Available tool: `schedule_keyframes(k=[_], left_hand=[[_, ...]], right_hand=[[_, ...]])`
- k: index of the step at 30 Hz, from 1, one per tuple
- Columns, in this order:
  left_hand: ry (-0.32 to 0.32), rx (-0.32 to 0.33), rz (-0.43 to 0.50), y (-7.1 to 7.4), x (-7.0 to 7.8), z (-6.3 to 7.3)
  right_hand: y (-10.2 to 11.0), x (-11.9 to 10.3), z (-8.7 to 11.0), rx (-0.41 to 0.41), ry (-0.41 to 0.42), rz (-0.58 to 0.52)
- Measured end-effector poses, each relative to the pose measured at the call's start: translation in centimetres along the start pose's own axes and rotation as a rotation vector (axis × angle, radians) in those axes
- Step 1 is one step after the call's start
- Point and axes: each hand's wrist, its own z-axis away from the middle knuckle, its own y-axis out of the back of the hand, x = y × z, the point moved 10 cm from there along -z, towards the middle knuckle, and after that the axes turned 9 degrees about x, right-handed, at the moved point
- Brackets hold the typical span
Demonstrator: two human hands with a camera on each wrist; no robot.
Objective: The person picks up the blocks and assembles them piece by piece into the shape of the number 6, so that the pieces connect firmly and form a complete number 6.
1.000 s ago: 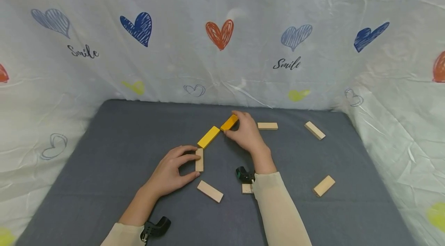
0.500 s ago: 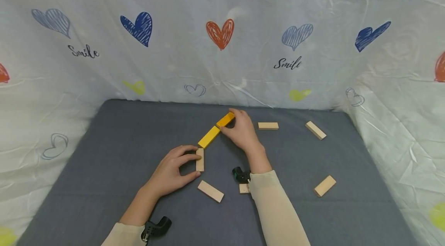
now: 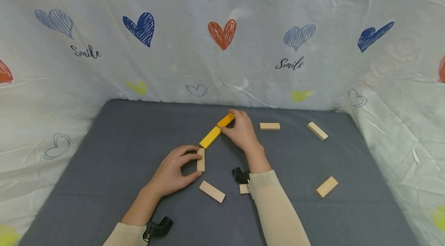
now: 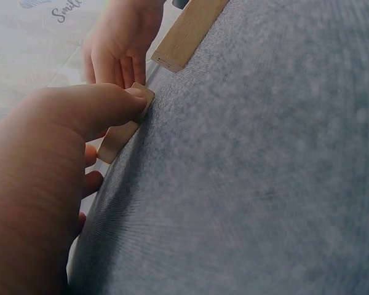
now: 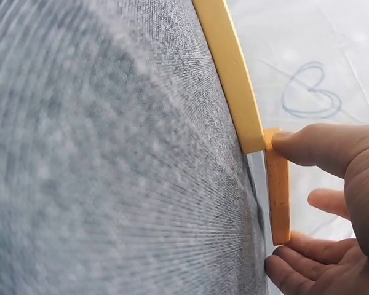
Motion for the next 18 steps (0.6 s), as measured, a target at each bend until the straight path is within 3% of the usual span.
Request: schedule_keyframes(k=[18], left_hand=[[0.015, 0.001, 0.006, -0.04, -0.08, 0.06]], right_hand=[[-0.31, -0.31, 0.01, -0.022, 0.017, 0.025]])
